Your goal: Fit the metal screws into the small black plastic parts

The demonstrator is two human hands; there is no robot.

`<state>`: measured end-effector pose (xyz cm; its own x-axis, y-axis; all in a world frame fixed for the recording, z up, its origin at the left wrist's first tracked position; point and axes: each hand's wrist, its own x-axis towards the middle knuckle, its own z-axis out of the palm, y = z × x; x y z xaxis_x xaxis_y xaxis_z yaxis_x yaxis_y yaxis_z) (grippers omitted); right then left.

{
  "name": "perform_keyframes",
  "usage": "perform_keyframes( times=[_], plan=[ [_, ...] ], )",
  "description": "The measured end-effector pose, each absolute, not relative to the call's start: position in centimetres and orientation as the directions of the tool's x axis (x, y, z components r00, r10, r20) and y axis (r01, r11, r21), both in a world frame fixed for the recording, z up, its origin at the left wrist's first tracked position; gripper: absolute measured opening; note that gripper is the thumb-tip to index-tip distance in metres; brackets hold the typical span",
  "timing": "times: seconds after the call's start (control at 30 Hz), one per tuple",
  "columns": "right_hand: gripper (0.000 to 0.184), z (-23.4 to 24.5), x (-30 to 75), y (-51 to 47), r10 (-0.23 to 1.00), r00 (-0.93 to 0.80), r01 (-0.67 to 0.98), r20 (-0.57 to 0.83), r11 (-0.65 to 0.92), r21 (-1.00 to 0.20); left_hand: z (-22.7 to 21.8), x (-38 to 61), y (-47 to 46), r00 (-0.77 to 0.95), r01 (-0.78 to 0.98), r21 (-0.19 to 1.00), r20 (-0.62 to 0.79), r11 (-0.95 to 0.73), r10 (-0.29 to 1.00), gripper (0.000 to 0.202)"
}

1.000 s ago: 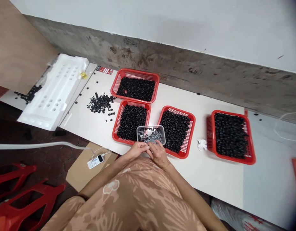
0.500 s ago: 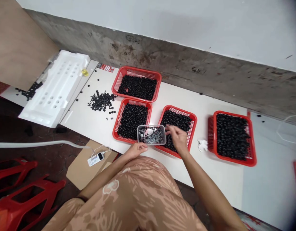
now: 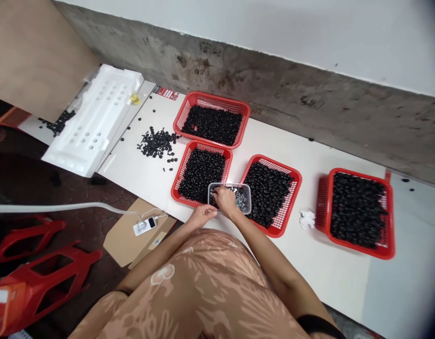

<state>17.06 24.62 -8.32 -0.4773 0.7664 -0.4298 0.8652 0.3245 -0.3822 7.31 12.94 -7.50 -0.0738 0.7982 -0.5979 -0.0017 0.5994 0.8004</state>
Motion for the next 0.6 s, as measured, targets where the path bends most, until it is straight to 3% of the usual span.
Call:
perform_keyframes(
  times=[0.13,0.2,0.27,0.37,0.47,0.6],
  plan=[
    [0.024,-8.5,17.0,25.0,0.762,-0.473,0.864,-0.443,0.304,-0.401,-7.5,7.3,12.7,-0.077,-0.045,0.816,-0.578,0.577,0.812,0.029],
    [0.023,-8.3,17.4,25.1,0.768,-0.455,0.847,-0.451,0.218,-0.484,-7.3,7.1,12.8,-0.131,-0.060,0.839,-0.544,0.541,0.829,0.030],
    [0.028,-7.8,18.2,25.1,0.763,-0.430,0.790,-0.483,0.058,-0.611,-6.8,6.9,13.1,-0.217,-0.033,0.871,-0.486,0.491,0.847,0.035],
    [0.039,-6.4,19.6,24.8,0.644,-0.463,0.546,-0.609,-0.335,-0.768,-5.9,6.7,14.0,-0.286,0.035,0.908,-0.390,0.417,0.875,0.041],
    [0.043,-4.5,20.8,24.9,0.468,-0.583,0.255,-0.665,-0.671,-0.696,-4.8,7.0,15.1,-0.297,0.086,0.942,-0.288,0.326,0.910,0.034],
    [0.040,-2.3,21.5,25.4,0.456,-0.642,0.155,-0.616,-0.710,-0.687,-3.0,7.4,16.2,-0.288,0.166,0.963,-0.158,0.212,0.944,0.031]
  ],
)
